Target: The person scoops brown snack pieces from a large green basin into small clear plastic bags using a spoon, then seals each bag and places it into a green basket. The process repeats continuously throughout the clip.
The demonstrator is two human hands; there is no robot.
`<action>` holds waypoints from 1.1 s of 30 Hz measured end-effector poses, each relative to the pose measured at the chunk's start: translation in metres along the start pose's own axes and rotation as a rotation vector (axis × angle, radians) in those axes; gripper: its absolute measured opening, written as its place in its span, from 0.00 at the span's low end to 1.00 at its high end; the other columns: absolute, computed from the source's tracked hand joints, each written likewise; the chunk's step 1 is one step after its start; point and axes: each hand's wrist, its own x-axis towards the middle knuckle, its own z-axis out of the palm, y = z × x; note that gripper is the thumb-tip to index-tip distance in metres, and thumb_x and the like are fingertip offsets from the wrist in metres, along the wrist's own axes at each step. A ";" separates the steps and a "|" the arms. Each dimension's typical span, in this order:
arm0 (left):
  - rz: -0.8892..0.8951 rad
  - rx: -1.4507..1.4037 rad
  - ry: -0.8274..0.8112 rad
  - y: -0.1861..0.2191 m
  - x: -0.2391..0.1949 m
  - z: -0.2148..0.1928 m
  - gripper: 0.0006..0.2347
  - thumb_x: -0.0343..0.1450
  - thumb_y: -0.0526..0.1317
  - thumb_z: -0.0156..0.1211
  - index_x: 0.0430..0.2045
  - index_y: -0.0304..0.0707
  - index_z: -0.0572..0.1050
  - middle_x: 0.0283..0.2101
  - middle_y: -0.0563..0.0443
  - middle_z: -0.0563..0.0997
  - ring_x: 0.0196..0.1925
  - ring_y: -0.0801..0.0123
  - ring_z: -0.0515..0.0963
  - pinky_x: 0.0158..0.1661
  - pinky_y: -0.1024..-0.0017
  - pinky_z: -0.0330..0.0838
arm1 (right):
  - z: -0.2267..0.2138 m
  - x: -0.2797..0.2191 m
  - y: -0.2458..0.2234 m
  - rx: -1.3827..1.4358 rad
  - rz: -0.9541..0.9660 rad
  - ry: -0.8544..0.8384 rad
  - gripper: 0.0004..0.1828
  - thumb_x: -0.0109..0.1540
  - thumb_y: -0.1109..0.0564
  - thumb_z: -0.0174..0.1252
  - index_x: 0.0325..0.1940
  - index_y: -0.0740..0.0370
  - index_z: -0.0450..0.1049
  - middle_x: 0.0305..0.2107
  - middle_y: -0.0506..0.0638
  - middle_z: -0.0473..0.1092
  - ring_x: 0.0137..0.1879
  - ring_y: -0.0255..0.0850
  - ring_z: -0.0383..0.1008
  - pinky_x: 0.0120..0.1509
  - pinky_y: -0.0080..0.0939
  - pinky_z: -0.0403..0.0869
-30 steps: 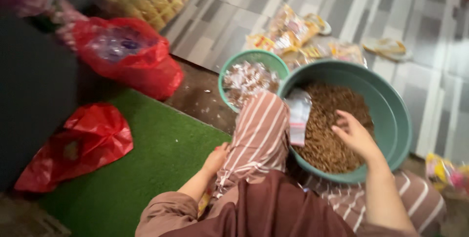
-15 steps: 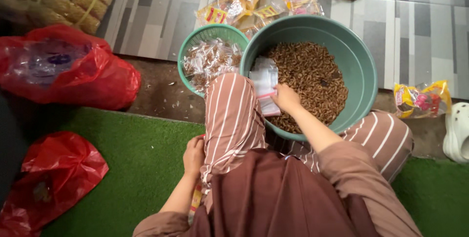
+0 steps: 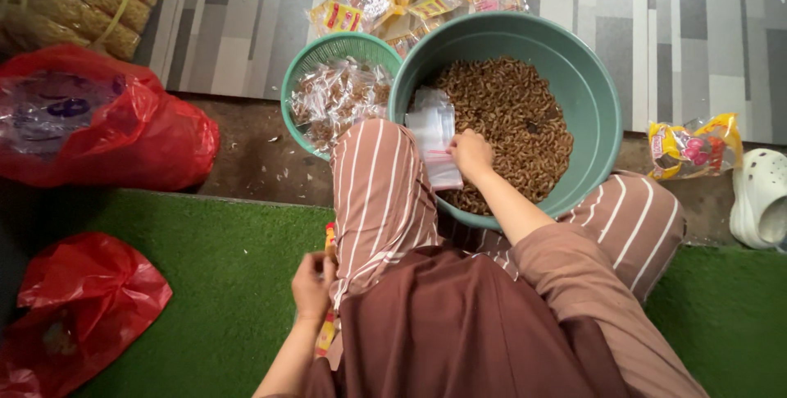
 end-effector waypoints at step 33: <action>1.105 0.325 -0.903 0.211 0.003 -0.032 0.08 0.68 0.36 0.58 0.38 0.41 0.79 0.40 0.49 0.81 0.45 0.53 0.79 0.45 0.58 0.71 | -0.123 -0.034 0.002 0.356 -0.101 0.036 0.11 0.61 0.50 0.63 0.40 0.58 0.80 0.33 0.56 0.77 0.39 0.52 0.78 0.43 0.51 0.74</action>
